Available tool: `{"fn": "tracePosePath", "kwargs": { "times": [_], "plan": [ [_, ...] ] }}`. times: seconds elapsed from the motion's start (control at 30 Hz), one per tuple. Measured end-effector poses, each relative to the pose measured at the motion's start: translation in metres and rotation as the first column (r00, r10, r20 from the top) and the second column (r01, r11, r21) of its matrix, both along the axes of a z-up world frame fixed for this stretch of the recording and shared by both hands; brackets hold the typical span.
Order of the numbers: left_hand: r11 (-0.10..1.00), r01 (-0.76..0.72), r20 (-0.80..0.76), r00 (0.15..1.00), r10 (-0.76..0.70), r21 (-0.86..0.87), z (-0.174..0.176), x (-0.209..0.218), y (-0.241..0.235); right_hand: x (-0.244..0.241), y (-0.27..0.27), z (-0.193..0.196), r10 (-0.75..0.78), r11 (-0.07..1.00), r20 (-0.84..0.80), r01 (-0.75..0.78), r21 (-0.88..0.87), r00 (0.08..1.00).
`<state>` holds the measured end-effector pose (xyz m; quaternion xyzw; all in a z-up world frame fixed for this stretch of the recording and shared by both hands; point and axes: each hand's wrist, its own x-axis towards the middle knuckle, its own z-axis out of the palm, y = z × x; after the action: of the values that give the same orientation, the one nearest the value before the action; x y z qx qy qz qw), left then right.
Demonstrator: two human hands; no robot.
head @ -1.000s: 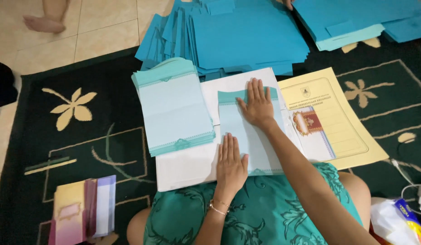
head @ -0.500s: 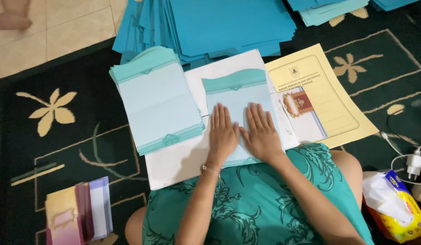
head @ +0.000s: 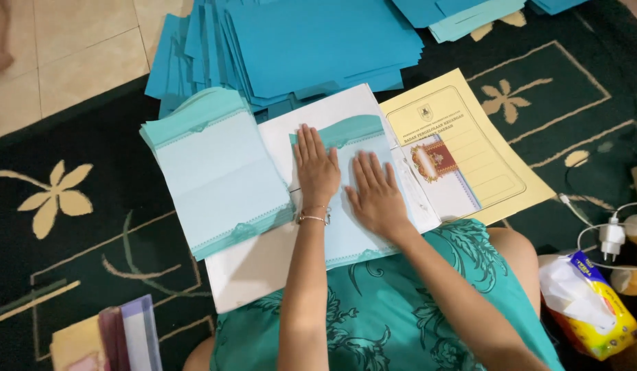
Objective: The person sits on the floor and repeatedly inserts small light-blue paper inserts into larger white paper covers. They smooth each insert with their hands and place the assembled unit onto a growing stack on the left. The process is repeated continuously for the duration of the clip.
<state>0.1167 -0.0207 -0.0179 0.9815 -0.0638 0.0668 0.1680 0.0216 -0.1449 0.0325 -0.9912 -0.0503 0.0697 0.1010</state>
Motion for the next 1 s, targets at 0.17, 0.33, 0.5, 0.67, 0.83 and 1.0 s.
{"fn": "tracePosePath", "kwargs": {
  "times": [0.17,0.33,0.5,0.67,0.83,1.0],
  "plan": [
    [0.998,0.029,0.075,0.997,-0.025,-0.048,-0.02,-0.026,0.004,0.063,-0.001,-0.035,0.004,0.999,0.159,0.003,-0.043,0.987],
    [0.999,0.028,0.047,0.999,-0.026,-0.042,-0.014,-0.067,0.008,0.112,-0.001,-0.048,0.003,1.0,0.243,-0.004,0.003,0.97],
    [0.998,0.025,-0.145,0.989,-0.033,-0.056,0.01,-0.116,0.011,0.144,-0.003,-0.053,-0.075,0.997,0.174,0.077,-0.004,0.982],
    [0.996,-0.005,-0.154,0.988,-0.009,-0.089,0.021,-0.145,0.014,0.118,-0.006,-0.052,-0.027,1.0,0.255,0.026,0.007,0.967],
    [0.993,-0.048,-0.122,0.992,0.034,-0.111,0.017,-0.145,0.01,0.025,-0.013,-0.044,0.053,0.995,0.238,-0.031,-0.094,0.97],
    [0.985,-0.142,-0.011,0.99,0.142,-0.095,0.017,-0.147,0.009,-0.076,-0.03,-0.026,-0.029,0.999,0.195,0.032,-0.011,0.98]
  ]
}}
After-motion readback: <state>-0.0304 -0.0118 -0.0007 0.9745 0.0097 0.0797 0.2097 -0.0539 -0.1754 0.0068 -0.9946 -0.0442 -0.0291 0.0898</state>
